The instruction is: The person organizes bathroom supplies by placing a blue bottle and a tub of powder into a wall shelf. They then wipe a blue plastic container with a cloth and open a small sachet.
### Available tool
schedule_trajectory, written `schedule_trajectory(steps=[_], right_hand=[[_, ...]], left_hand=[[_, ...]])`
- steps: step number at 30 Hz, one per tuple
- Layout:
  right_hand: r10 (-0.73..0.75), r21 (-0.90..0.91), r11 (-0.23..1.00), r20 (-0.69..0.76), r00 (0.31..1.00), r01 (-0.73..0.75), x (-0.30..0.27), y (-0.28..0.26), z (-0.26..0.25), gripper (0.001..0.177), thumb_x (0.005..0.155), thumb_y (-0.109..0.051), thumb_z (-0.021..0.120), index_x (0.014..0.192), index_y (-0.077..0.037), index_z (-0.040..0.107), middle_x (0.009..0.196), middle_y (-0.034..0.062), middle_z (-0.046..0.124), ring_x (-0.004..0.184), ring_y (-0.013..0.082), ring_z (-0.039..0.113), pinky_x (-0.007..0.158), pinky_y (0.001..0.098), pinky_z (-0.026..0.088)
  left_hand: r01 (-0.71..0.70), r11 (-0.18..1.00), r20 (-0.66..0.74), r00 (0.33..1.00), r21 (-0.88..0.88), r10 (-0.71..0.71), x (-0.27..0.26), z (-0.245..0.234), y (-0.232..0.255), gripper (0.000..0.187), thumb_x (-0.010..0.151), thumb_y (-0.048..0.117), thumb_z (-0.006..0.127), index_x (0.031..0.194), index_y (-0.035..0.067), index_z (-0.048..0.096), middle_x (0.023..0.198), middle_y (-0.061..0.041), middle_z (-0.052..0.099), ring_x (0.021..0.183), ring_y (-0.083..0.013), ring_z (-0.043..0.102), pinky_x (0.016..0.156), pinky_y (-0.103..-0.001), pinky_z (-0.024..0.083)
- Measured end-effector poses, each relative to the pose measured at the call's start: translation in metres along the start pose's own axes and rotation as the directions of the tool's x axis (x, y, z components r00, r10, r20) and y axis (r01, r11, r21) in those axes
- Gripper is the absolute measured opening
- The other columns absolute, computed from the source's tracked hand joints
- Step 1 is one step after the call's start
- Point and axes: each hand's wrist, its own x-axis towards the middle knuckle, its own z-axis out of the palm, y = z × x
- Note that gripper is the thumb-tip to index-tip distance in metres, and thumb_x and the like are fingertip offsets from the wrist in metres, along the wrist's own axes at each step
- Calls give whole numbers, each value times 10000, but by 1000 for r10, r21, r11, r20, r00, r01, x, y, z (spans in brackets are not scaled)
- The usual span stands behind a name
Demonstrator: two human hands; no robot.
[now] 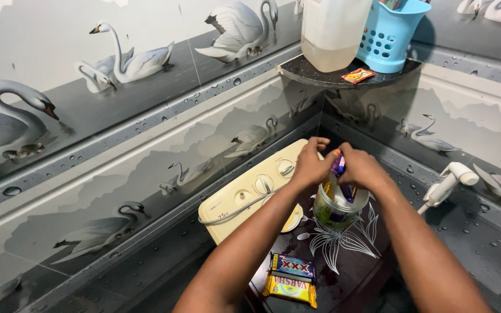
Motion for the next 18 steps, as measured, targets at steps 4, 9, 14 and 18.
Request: schedule_trajectory(steps=[4,9,14,18], right_hand=[[81,-50,996,144,986,-75,13,9,44,879,565,-188,974,1280,-106,470,1141,226,702,1106,434,672,935,491,549],[84,-65,995,110,990,-78,23,29,88,742,639,-119,929,1212,-13,470,1136,293,703,1126,435,680,930,479,565],[94,-81,993,69,993,-89,23,36,100,703,657,-56,895,1214,-1,470,1146,295,685,1128,437,673,930,478,567],[90,-140,986,-44,995,-95,3,18,82,530,747,-56,813,1212,-2,564,1102,297,712,1062,433,708,903,477,583]], left_hand=[[214,976,18,976,35,-215,-3,-8,-19,543,885,449,702,1266,75,606,1219,-191,688,1138,-350,666,960,-447,524],[365,931,34,930,23,-366,-26,-30,-17,524,881,438,694,1259,85,615,1231,-192,683,1128,-351,669,947,-437,527],[438,899,63,897,6,-438,-42,-48,-21,525,891,425,694,1276,77,614,1256,-192,666,1131,-325,674,923,-418,547],[425,905,86,902,4,-424,-53,-58,-25,513,876,384,728,1265,64,631,1251,-201,675,1118,-316,688,912,-406,556]])
